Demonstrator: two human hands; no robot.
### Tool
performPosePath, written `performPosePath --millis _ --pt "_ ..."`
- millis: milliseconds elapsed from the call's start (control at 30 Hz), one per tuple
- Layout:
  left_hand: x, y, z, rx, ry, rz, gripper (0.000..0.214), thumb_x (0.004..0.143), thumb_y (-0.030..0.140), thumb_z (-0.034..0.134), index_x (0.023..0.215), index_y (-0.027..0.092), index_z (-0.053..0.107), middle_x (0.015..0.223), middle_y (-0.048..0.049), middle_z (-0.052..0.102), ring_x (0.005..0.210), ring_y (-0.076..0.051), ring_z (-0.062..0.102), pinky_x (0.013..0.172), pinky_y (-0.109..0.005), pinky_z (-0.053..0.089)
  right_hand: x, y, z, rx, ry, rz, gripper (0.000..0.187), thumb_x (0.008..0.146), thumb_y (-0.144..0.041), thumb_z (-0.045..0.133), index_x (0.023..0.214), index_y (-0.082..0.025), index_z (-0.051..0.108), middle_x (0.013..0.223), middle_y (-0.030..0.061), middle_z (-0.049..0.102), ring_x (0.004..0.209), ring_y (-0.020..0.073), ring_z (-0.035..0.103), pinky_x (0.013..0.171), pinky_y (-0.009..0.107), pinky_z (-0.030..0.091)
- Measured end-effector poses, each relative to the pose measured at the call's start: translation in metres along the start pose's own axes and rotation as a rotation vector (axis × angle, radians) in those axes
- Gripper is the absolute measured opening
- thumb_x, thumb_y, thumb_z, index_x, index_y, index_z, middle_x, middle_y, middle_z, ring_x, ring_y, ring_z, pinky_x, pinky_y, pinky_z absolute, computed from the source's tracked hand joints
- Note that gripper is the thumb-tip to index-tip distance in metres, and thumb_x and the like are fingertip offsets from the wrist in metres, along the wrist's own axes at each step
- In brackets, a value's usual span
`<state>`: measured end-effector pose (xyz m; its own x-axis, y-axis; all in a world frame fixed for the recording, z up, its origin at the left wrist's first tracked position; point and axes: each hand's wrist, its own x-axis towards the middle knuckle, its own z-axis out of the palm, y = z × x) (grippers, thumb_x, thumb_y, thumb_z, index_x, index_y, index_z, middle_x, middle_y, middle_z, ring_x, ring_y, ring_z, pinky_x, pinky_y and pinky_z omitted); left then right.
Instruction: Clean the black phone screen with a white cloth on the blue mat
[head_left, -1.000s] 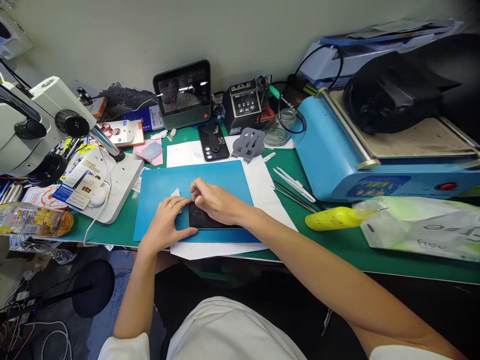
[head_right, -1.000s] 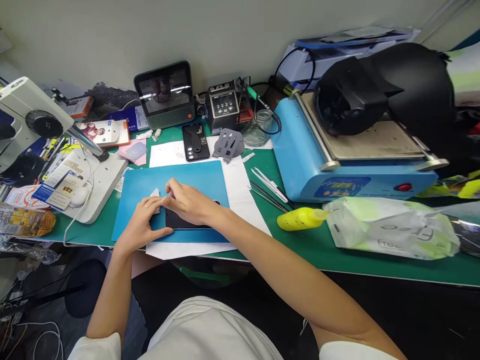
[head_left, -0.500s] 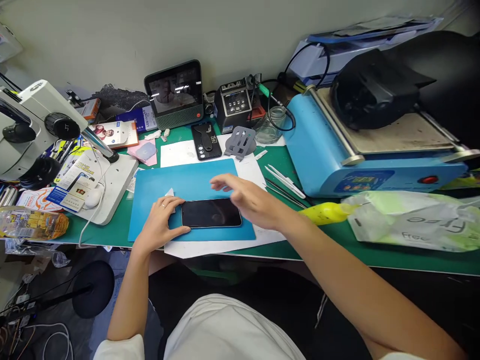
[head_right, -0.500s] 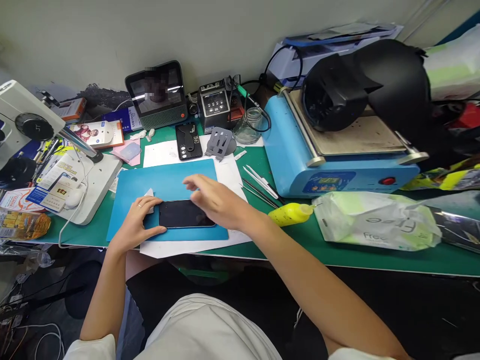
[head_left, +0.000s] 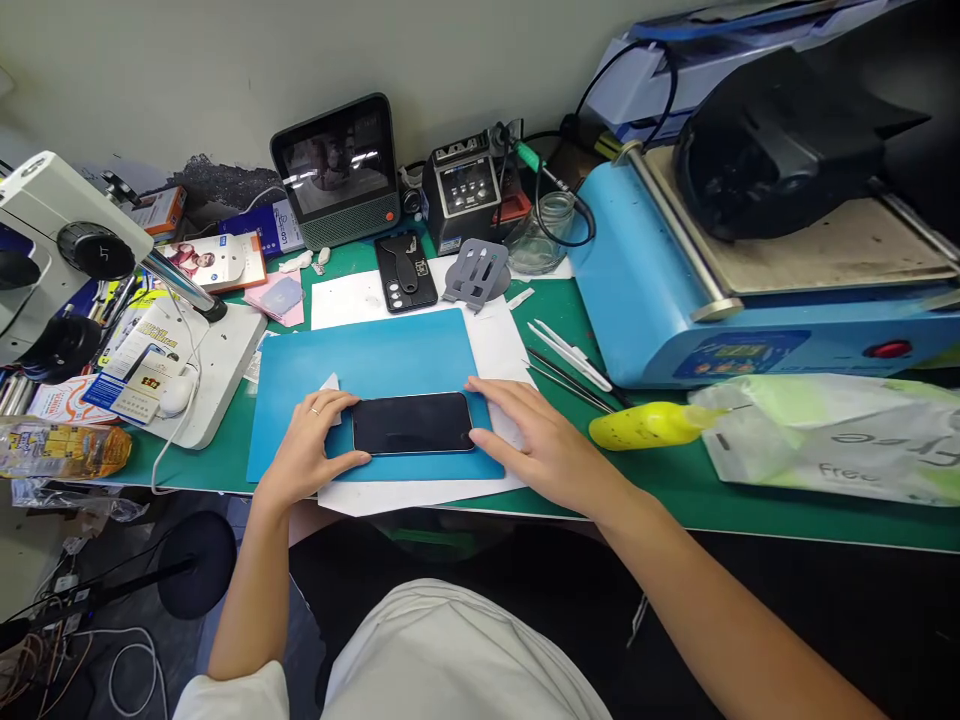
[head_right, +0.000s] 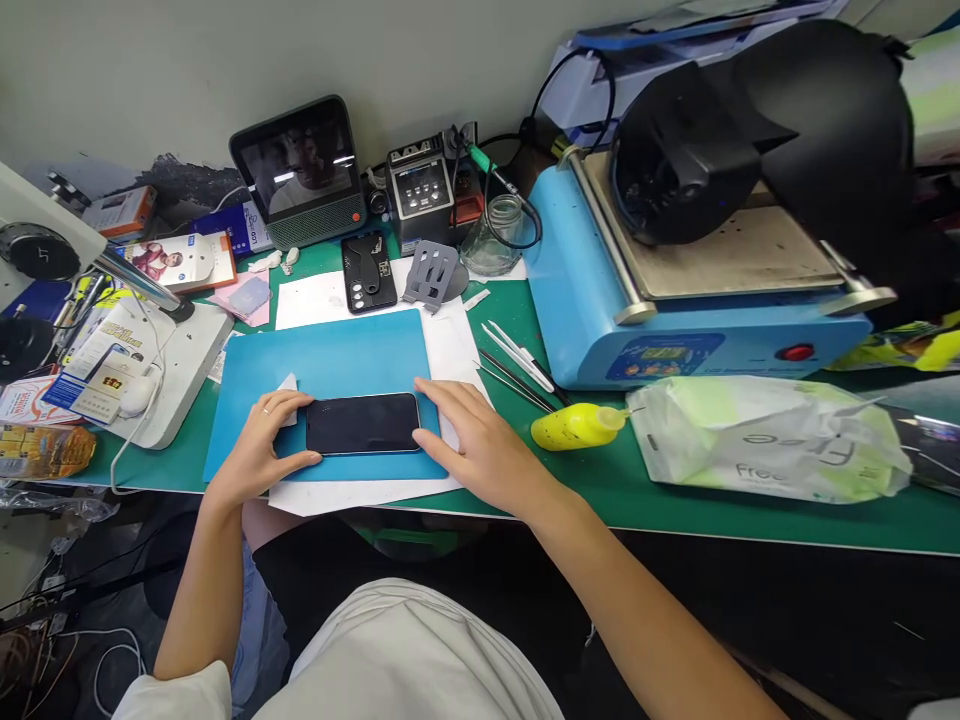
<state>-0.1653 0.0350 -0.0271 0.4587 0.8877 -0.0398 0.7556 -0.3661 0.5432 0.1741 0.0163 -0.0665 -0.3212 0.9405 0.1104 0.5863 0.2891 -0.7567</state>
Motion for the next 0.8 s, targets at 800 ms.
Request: performPosePath --millis 800 --pt "-0.002 0.003 0.0 -0.07 0.048 0.09 0.06 0.095 0.054 0.077 0.146 0.028 0.059 0.147 -0.0119 0.065 0.146 -0.035 0.049 0.124 -0.054 0.037 0.0 0.004 0.0 0.021 -0.011 -0.02 0.066 0.095 -0.062 0.066 0.152 -0.029 0.058 0.15 0.0105 0.066 0.141 0.0329 0.06 0.119 0.055 0.049"
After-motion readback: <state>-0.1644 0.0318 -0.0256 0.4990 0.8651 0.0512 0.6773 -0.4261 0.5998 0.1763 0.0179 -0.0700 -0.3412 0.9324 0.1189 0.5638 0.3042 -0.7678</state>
